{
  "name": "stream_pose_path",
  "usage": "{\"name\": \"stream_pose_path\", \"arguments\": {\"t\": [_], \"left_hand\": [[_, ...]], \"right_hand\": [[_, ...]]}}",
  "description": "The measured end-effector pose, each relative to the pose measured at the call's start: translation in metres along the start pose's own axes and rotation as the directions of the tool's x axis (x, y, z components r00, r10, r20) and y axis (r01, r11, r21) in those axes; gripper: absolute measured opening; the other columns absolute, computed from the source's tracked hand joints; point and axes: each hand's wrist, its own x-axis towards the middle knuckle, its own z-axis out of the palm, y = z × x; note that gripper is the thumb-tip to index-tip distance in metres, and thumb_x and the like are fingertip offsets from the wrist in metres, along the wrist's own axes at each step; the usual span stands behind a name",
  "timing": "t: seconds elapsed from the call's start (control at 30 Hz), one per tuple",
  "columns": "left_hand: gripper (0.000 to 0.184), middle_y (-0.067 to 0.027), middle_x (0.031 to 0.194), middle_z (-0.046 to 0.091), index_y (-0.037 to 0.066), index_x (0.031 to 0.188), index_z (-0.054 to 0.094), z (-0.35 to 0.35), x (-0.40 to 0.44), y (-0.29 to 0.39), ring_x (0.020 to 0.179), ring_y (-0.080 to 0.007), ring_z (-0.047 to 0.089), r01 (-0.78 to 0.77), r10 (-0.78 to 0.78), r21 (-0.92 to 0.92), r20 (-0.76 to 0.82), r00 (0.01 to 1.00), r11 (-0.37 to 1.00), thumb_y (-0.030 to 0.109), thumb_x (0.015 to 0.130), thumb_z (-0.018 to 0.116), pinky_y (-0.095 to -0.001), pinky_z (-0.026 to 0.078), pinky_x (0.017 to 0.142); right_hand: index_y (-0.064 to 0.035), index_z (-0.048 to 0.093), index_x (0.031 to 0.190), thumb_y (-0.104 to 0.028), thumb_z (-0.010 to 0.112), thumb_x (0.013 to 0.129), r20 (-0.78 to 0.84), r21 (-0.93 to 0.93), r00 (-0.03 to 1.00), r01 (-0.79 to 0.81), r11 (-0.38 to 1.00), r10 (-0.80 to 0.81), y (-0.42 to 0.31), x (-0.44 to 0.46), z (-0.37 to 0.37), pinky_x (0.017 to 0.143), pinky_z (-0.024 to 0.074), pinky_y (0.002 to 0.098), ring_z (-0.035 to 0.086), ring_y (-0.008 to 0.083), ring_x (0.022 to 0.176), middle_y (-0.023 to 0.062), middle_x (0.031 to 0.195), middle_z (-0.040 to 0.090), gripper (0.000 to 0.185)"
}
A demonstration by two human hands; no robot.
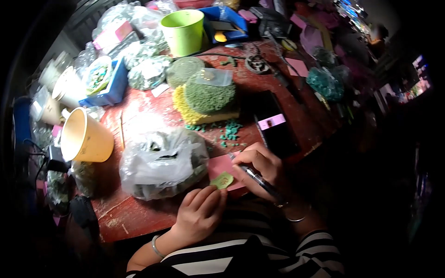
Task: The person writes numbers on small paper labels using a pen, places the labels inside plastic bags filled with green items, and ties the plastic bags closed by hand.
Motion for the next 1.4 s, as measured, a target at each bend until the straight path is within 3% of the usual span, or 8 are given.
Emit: {"name": "stream_pose_path", "arguments": {"t": [0.1,0.2,0.33,0.4,0.5,0.7,1.07,1.4], "left_hand": [[0.04,-0.0108,0.107,0.066,-0.003,0.119,0.07,0.0,-0.003,-0.001,0.108,-0.0268,0.066,-0.007,0.007,0.027,0.002,1.0,1.0,0.012,0.082,0.065,-0.0395,0.052,0.09],[0.039,-0.0098,0.106,0.066,-0.002,0.118,0.071,-0.001,-0.001,0.001,0.108,-0.0261,0.066,0.007,-0.007,0.007,-0.003,1.0,1.0,0.01,0.081,0.068,-0.0403,0.051,0.091],[0.036,-0.0107,0.105,0.067,-0.002,0.116,0.072,0.003,0.0,0.001,0.105,-0.0276,0.067,0.005,-0.005,0.002,-0.042,0.999,1.0,0.006,0.081,0.07,-0.0409,0.052,0.089],[0.033,-0.0111,0.105,0.067,-0.001,0.113,0.073,0.004,0.001,0.002,0.103,-0.0278,0.068,0.008,-0.008,0.003,-0.06,0.998,1.0,0.004,0.081,0.071,-0.041,0.052,0.087],[0.029,-0.0113,0.105,0.066,-0.002,0.111,0.073,0.005,0.001,0.003,0.105,-0.0274,0.067,-0.002,0.004,0.022,-0.063,0.998,1.0,0.005,0.083,0.068,-0.0401,0.051,0.088],[0.027,-0.01,0.101,0.066,-0.001,0.109,0.074,0.007,0.003,0.007,0.1,-0.0284,0.068,0.021,-0.017,0.044,-0.081,0.997,0.999,0.001,0.082,0.073,-0.0419,0.053,0.085],[0.031,-0.0109,0.104,0.066,0.0,0.112,0.073,0.006,0.002,0.006,0.101,-0.0281,0.069,0.015,-0.012,0.047,-0.07,0.997,0.999,0.001,0.082,0.071,-0.041,0.054,0.085],[0.034,-0.0127,0.109,0.067,-0.001,0.113,0.073,0.004,-0.002,0.006,0.106,-0.0299,0.069,0.017,-0.016,0.006,-0.075,0.997,1.0,0.0,0.079,0.07,-0.0413,0.056,0.088]], "right_hand": [[-0.0032,0.072,0.116,0.006,0.069,0.076,0.114,-0.419,0.987,0.154,0.895,-0.116,0.004,0.007,-0.013,0.082,0.0568,0.0379,0.065,0.0296,0.098,0.0112,0.102,0.064,0.041],[-0.0037,0.072,0.118,0.008,0.067,0.078,0.129,-0.482,0.973,0.231,0.845,-0.193,0.014,0.012,-0.014,0.088,0.056,0.0398,0.066,0.0302,0.102,0.0108,0.106,0.066,0.042],[0.0007,0.067,0.12,0.01,0.062,0.091,-0.217,-0.506,0.962,0.034,0.862,-0.165,0.027,0.002,-0.034,0.087,0.057,0.042,0.069,0.0342,0.096,0.0146,0.102,0.071,0.03],[0.0015,0.065,0.117,0.005,0.061,0.099,-0.392,-0.485,0.916,-0.13,0.865,-0.083,0.03,-0.011,-0.048,0.075,0.0586,0.0346,0.074,0.0281,0.089,0.0158,0.099,0.072,0.019],[0.0014,0.065,0.116,0.004,0.06,0.1,-0.468,-0.438,0.883,-0.258,0.861,0.027,0.031,-0.036,-0.058,0.071,0.0584,0.0322,0.075,0.0256,0.088,0.0154,0.097,0.073,0.017],[-0.0022,0.068,0.109,0.004,0.067,0.095,-0.366,-0.526,0.926,-0.125,0.842,-0.091,0.035,-0.058,-0.056,0.084,0.0549,0.0355,0.069,0.0237,0.094,0.0079,0.094,0.074,0.015],[-0.0023,0.072,0.106,0.007,0.076,0.085,-0.254,-0.648,0.952,-0.035,0.761,-0.173,0.028,-0.046,-0.045,0.08,0.055,0.0372,0.066,0.0261,0.092,0.0096,0.093,0.069,0.023],[-0.0008,0.067,0.105,-0.008,0.076,0.086,0.02,-0.39,0.996,0.091,0.916,-0.09,-0.024,-0.029,0.019,0.077,0.0528,0.0393,0.059,0.0309,0.087,0.0129,0.098,0.062,0.022]]}}
